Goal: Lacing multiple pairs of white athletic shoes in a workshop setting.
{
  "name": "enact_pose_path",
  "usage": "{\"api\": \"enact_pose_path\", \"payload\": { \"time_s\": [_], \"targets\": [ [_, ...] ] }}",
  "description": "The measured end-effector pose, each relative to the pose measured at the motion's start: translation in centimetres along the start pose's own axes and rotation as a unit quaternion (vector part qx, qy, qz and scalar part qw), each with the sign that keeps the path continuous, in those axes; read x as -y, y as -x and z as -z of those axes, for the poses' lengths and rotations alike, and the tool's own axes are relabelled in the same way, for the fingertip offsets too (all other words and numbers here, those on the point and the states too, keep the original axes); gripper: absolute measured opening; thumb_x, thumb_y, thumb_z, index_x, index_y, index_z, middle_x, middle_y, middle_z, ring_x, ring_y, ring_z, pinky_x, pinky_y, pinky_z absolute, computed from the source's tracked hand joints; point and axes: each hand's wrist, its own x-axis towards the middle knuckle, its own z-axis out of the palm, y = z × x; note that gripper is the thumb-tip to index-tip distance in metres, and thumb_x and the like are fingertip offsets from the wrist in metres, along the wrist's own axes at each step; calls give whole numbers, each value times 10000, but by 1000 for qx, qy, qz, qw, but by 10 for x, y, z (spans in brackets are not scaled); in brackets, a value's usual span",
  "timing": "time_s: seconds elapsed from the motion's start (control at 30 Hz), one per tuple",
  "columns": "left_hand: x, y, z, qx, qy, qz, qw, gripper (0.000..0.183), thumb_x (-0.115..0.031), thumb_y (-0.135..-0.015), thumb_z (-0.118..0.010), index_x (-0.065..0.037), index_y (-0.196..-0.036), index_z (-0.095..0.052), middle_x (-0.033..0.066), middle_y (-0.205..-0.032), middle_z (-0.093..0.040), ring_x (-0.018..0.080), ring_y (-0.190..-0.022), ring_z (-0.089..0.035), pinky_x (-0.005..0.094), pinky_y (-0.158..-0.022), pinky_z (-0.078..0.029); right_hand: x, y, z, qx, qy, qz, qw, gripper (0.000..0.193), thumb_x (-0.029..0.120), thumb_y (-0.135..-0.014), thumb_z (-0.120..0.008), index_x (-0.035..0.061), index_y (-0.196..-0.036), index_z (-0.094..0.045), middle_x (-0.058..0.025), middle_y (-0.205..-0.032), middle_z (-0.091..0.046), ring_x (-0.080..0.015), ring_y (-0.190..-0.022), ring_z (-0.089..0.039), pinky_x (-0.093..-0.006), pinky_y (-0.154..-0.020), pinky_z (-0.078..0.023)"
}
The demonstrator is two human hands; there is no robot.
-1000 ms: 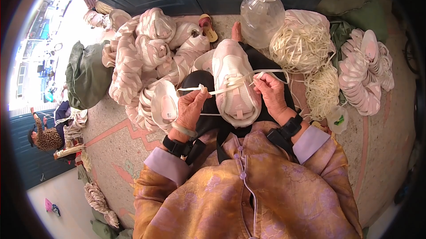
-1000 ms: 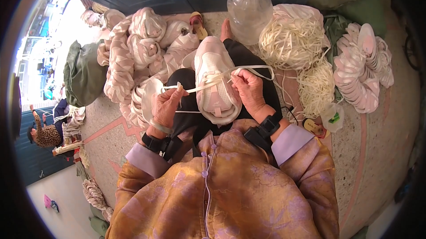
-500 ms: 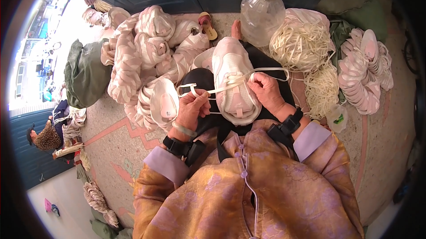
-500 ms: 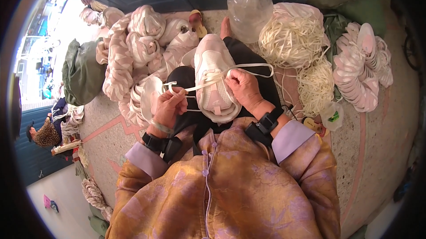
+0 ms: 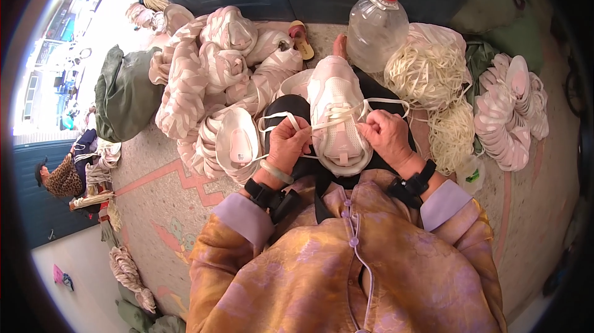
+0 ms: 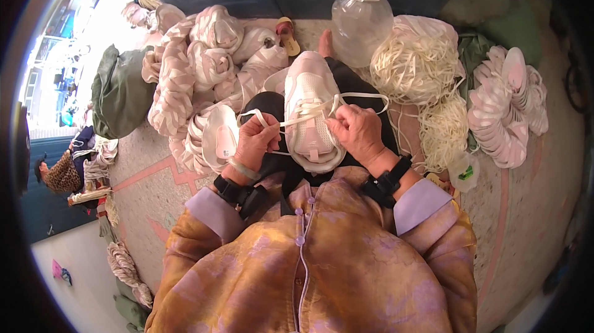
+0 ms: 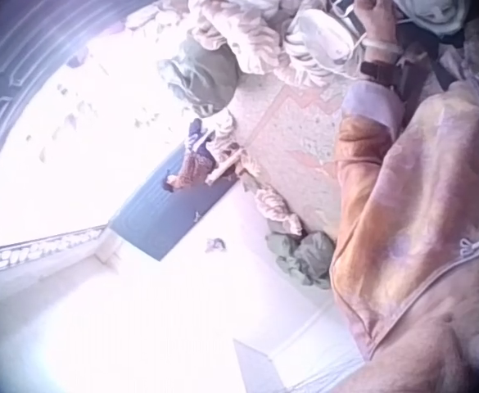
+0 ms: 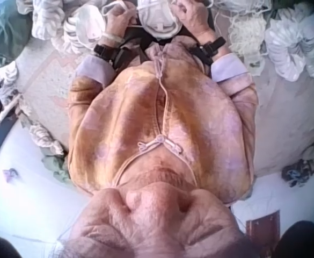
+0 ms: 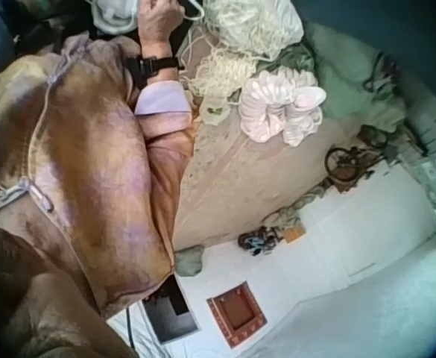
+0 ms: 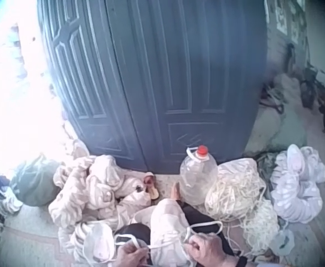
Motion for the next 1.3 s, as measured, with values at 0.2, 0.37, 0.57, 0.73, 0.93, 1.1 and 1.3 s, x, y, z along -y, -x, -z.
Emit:
{"api": "enact_pose_path", "payload": {
  "time_s": [0.2, 0.37, 0.57, 0.73, 0.93, 1.1, 1.3],
  "targets": [
    [0, -3, -10, -44, -31, 15, 998, 40, -119, -854, -578, -83, -873, -582, -6, -666, -572, 54, -514, -507, 165, -467, -393, 21, -4, -14, 58, 89, 254, 961, 139, 234, -754, -590, 131, -847, -605, -26, -814, -494, -198, -813, -497, -397, -802, -351],
    [9, -16, -10, -67, -34, -13, 997, 31, -103, -853, -567, -77, -865, -581, -12, -664, -564, 56, -521, -510, 177, -461, -408, 28, -15, -18, 68, 148, 212, 964, 331, 224, -716, -660, 79, -1004, -585, -42, -866, -484, -218, -853, -480, -410, -834, -340],
    [12, -27, -16, -100, -20, -19, 995, 26, -86, -845, -564, -71, -862, -579, -13, -649, -557, 60, -523, -516, 177, -455, -410, 23, -15, -19, 58, 136, 214, 966, 378, 239, -696, -682, 61, -1013, -578, -56, -906, -487, -229, -870, -477, -413, -852, -337],
    [17, -30, -16, -104, -2, -29, 994, 31, -71, -839, -560, -69, -865, -578, -13, -641, -557, 62, -518, -519, 185, -448, -418, 21, -14, -21, 62, 134, 202, 968, 400, 246, -688, -689, 55, -1019, -572, -57, -914, -488, -232, -888, -474, -409, -857, -334],
    [19, -31, -15, -111, -15, -32, 993, 46, -59, -831, -560, -63, -871, -581, -7, -639, -562, 66, -514, -524, 188, -451, -428, 18, -14, -22, 50, 133, 197, 970, 421, 262, -677, -694, 59, -1021, -562, -57, -927, -498, -233, -906, -475, -415, -862, -331],
    [22, -31, -17, -111, -21, -47, 992, 60, -47, -829, -560, -61, -883, -583, -6, -647, -565, 67, -518, -524, 195, -455, -434, 16, -14, -25, 42, 131, 193, 971, 430, 272, -680, -691, 62, -1030, -558, -55, -930, -505, -235, -919, -479, -438, -879, -321],
    [34, -39, -15, -106, -139, -158, 972, 77, -16, -825, -566, -51, -891, -579, -17, -672, -561, 47, -541, -509, 193, -492, -432, 18, -12, -25, 49, 138, 172, 974, 455, 283, -677, -702, 64, -1050, -562, -60, -963, -500, -235, -933, -470, -429, -911, -312]
  ]
}}
